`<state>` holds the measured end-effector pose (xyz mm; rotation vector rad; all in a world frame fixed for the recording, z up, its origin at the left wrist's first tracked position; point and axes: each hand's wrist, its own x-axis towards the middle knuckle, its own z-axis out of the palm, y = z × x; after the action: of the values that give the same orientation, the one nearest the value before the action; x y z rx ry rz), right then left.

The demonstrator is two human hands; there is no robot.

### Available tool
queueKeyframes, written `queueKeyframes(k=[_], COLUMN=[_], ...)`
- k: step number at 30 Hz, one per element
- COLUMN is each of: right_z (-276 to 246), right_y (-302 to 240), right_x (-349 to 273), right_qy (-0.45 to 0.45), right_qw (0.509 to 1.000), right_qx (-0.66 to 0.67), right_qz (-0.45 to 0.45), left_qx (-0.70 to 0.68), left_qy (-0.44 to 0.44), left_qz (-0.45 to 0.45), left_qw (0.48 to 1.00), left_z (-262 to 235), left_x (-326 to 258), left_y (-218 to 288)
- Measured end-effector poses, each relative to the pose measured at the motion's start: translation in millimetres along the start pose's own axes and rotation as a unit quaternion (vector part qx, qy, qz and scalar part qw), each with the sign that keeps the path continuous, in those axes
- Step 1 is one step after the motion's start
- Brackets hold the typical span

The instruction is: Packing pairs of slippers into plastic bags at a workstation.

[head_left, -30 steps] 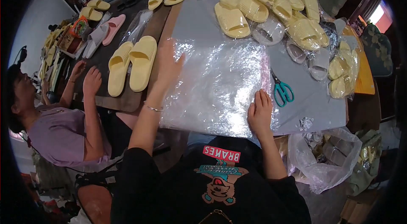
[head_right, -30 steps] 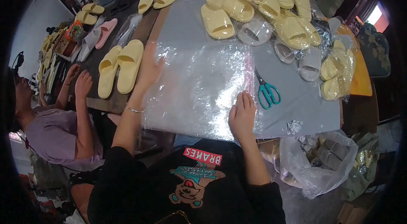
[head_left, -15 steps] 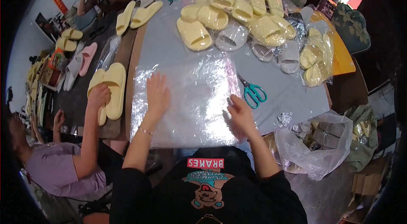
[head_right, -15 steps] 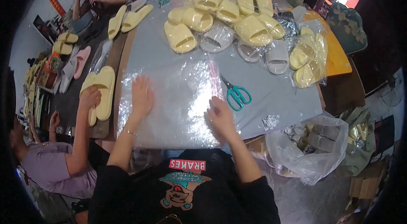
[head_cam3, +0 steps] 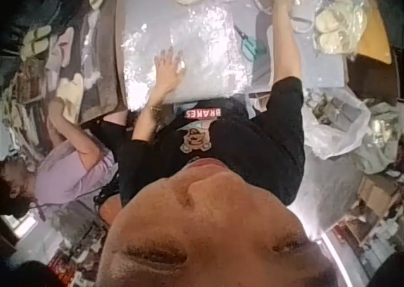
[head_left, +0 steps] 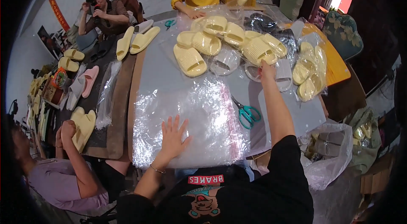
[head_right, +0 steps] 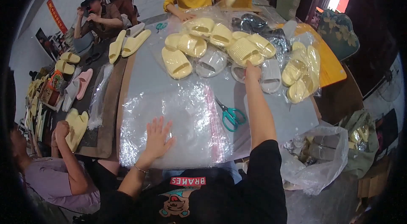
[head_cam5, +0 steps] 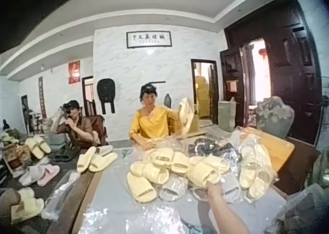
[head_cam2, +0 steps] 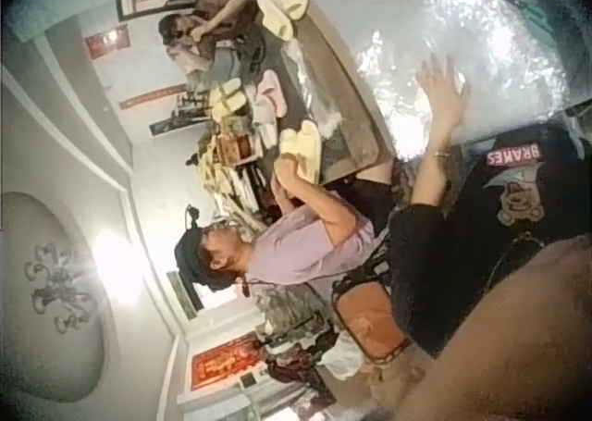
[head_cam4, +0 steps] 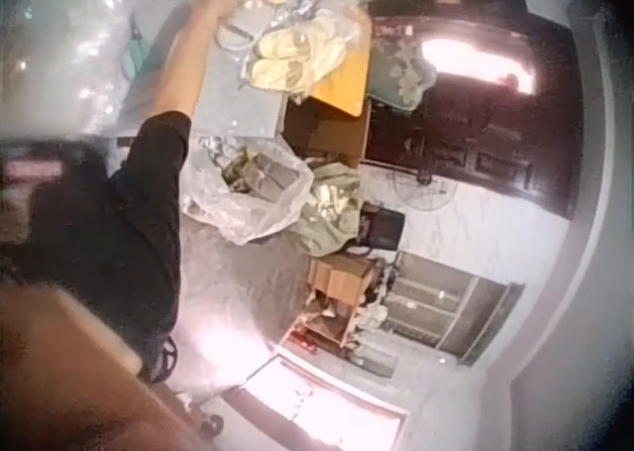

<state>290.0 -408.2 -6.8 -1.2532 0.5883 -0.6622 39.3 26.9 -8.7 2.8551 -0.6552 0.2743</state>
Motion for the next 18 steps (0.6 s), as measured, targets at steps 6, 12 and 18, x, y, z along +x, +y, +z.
queueKeyframes(k=[6,12,18], right_z=[28.5,8.7,-8.5], right_y=[-114.1,-232.5,-340.0], right_x=[-36.5,-32.1,-78.2], right_qy=[0.045,-0.053,-0.245], right_qw=[0.921,0.916,0.903], right_qx=[-0.306,-0.093,0.065], right_qz=[-0.235,-0.388,-0.347], left_qx=[0.011,0.013,-0.092], left_qy=[0.001,0.021,0.061], left_qz=[-0.016,-0.017,-0.058], left_qw=[1.000,1.000,0.992], left_z=[1.6,4.5,5.4], left_x=[-3.6,-6.0,-9.5], left_y=[-2.6,-4.2,-10.3])
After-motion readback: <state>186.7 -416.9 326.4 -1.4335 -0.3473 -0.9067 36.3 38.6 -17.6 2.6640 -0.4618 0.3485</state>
